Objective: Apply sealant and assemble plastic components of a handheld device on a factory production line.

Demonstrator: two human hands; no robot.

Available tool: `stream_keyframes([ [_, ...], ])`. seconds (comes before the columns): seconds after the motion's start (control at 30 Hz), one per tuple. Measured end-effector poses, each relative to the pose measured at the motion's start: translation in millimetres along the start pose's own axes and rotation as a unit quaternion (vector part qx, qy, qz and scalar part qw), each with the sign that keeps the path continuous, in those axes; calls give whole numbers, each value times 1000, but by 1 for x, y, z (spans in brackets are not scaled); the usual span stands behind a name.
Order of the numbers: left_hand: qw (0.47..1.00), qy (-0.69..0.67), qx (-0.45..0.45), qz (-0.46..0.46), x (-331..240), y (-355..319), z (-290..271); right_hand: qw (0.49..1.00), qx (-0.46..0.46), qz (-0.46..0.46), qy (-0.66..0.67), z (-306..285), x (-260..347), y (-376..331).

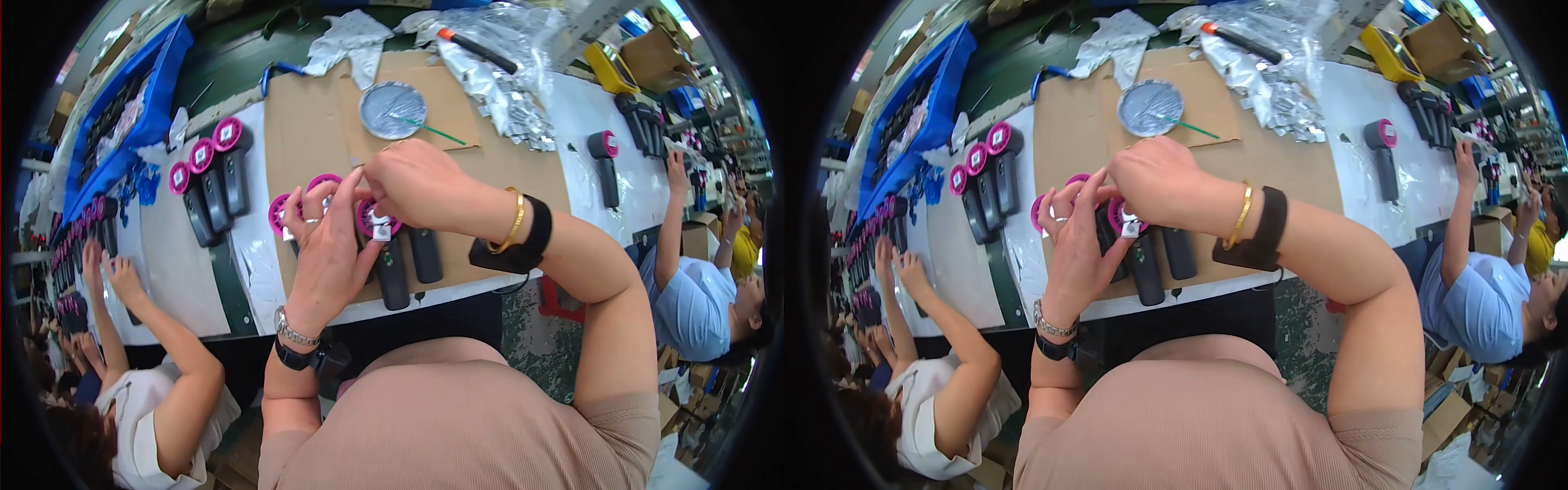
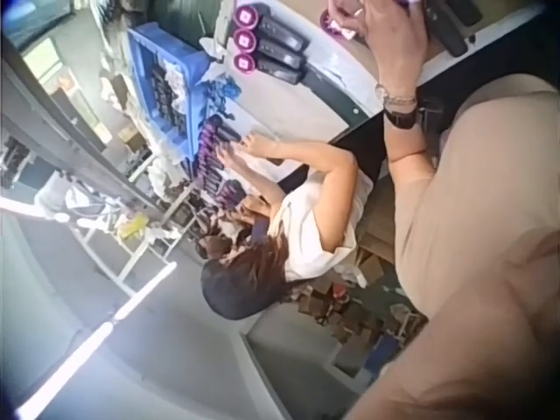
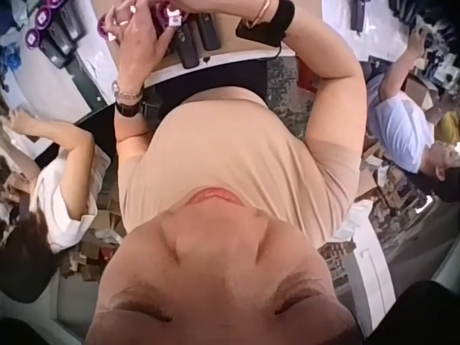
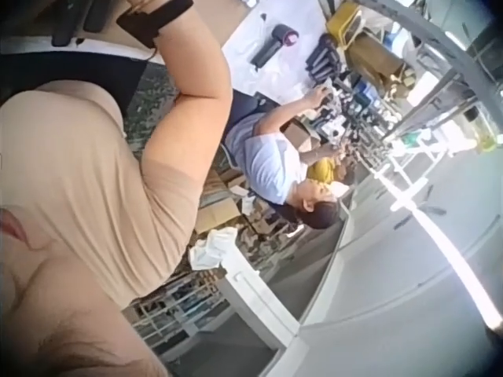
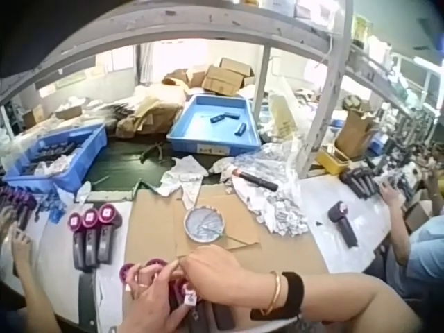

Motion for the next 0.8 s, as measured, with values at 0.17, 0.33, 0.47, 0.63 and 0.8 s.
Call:
stream_keyframes([
  [0.17,1000,12,-24,-6,3,-8,5,989,-129,-62,32,19,-15,-11],
  [0.33,999,9,-46,-29,-1,-14,-9,933,-320,-57,157,5,-66,-66],
  [0.47,995,2,-88,-40,6,-23,-26,935,-321,129,84,8,-166,-114],
  [0.63,986,30,-145,-73,26,-31,-28,910,-348,226,24,19,-235,-144],
  [0.8,983,66,-142,-96,33,-36,-25,916,-332,211,78,22,-248,-142],
])
Point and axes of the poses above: each hand's wrist, its own y-axis towards the middle knuckle, its own z-axis out of the palm, x = y × z, the point moved 4 cm from there along y, towards the middle knuckle, and after that the axes turned 10 degrees about x, right-handed, at the moved point
